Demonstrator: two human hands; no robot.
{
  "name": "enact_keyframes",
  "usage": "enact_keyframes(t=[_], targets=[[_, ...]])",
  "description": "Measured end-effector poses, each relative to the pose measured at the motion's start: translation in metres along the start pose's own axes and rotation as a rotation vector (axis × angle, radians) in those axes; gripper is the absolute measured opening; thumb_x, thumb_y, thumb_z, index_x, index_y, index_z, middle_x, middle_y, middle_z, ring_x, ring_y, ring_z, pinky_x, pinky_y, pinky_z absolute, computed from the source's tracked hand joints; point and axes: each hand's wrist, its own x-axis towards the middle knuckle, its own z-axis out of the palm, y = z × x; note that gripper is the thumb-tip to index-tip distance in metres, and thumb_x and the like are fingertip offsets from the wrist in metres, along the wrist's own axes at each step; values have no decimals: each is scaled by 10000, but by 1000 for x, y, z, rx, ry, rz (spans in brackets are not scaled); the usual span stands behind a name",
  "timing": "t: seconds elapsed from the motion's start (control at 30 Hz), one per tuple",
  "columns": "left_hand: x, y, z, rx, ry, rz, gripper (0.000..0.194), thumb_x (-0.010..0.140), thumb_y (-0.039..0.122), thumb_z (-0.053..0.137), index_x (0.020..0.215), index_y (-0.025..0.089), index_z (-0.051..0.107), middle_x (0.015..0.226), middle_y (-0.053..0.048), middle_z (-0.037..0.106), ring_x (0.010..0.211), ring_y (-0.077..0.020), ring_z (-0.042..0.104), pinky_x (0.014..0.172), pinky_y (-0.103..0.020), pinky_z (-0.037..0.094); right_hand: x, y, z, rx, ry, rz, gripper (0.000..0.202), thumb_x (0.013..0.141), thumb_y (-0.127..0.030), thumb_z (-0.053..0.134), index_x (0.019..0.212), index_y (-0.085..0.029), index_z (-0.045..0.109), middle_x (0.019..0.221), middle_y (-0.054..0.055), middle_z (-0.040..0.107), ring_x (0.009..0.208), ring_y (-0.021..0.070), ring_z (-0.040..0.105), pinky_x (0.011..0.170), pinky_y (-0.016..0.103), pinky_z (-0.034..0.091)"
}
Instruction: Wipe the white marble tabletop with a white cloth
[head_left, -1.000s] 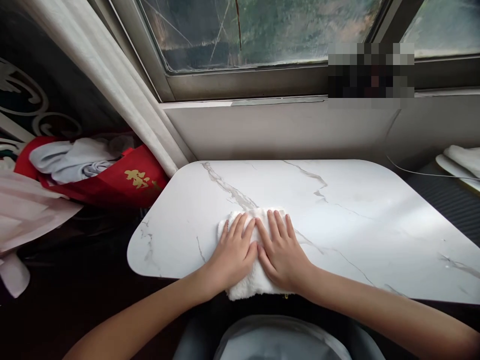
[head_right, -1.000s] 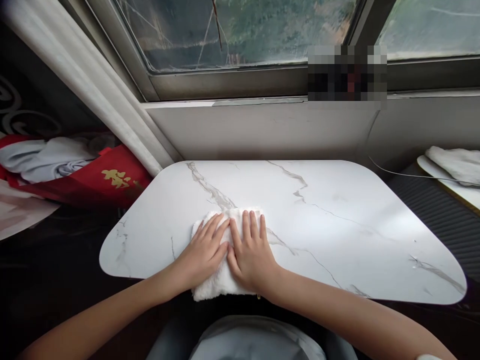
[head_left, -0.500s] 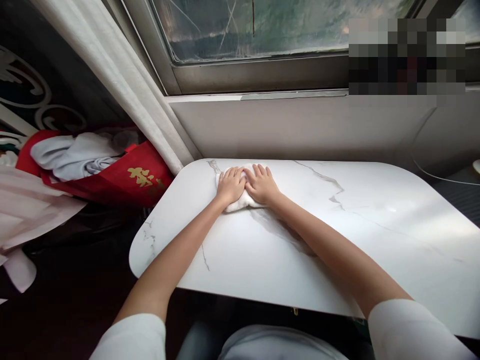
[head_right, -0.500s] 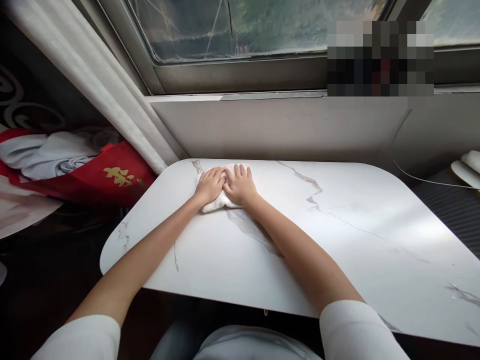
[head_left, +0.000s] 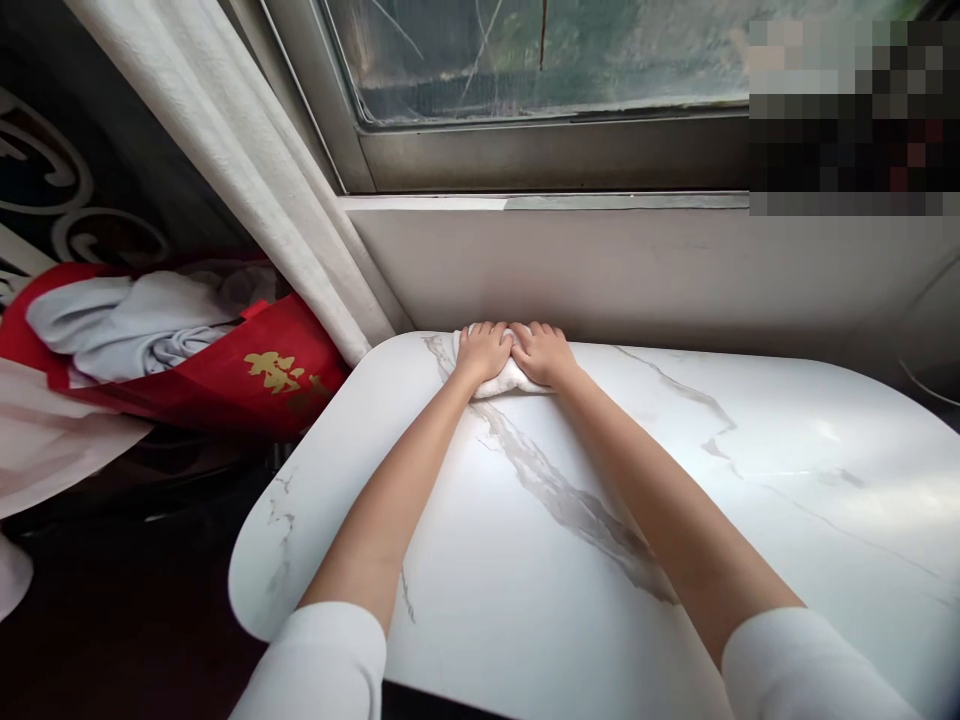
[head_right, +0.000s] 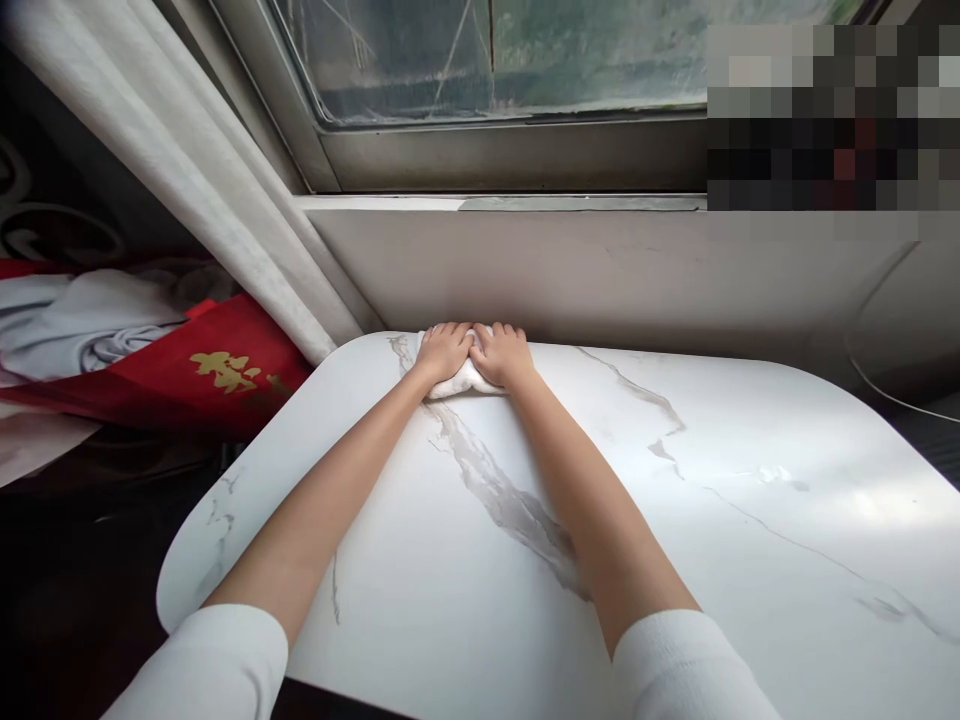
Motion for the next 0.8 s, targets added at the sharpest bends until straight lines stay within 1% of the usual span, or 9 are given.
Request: enact_keyframes(t=[0.1, 0.2, 0.3, 0.4, 0.47, 0.57, 0.7, 0.8], targets=[[-1, 0, 0, 0, 17, 9, 385, 968, 265, 286, 1255, 185, 529, 1301, -106, 567, 1243, -254, 463, 1109, -488, 260, 0, 0, 2, 8, 27, -4, 454, 948, -338, 300, 1347, -205, 470, 1218, 137, 578, 1105, 281, 496, 942, 400, 327], [-8, 1, -1, -42, 22, 13, 404, 973, 276, 290, 1325, 195, 471, 1391, -89, 503, 1315, -239, 396, 1138, -489, 215, -7, -1, 4, -2, 82, -25, 468, 949, -324, 312, 1378, -196, 449, 1291, 144, 544, 1169, 284, 465, 994, 410, 290], [-23, 3, -3, -56, 6, 12, 429, 972, 278, 298, 1372, 191, 425, 1463, -84, 428, 1371, -227, 329, 1153, -479, 194, -22, -7, 4, -28, 94, -22, 491, 955, -315, 310, 1418, -186, 410, 1428, 162, 436, 1291, 296, 381, 1048, 442, 238], [-48, 8, -7, -51, -19, 18, 444, 972, 288, 301, 1396, 198, 400, 1498, -78, 383, 1396, -222, 296, 1160, -471, 185, -48, -18, 0, -43, 64, 6, 511, 959, -329, 311, 1443, -182, 378, 1489, 176, 358, 1364, 308, 308, 1072, 470, 213], [-70, 12, -9, -43, -31, 37, 450, 974, 295, 300, 1405, 205, 391, 1506, -73, 373, 1402, -224, 290, 1163, -475, 176, -72, -27, -4, -56, 56, 12, 525, 959, -337, 312, 1453, -169, 364, 1493, 192, 349, 1376, 320, 293, 1076, 482, 213], [-111, 21, -14, -29, -36, 80, 460, 974, 289, 294, 1415, 195, 386, 1508, -78, 370, 1406, -235, 284, 1163, -479, 180, -116, -41, -11, -80, 68, -2, 534, 960, -334, 308, 1456, -146, 361, 1490, 211, 346, 1378, 339, 290, 1078, 503, 219], [-178, 34, -22, -7, -27, 136, 469, 969, 274, 291, 1417, 178, 391, 1503, -88, 376, 1401, -245, 296, 1160, -487, 199, -182, -61, -20, -99, 83, -36, 555, 955, -337, 322, 1463, -113, 350, 1483, 232, 345, 1377, 375, 282, 1077, 539, 236], [-229, 41, -25, 11, 6, 161, 474, 962, 265, 297, 1418, 172, 392, 1490, -101, 395, 1394, -261, 310, 1148, -510, 231, -226, -74, -26, -95, 92, -110, 588, 939, -334, 357, 1472, -90, 324, 1488, 243, 329, 1383, 401, 255, 1072, 572, 248]])
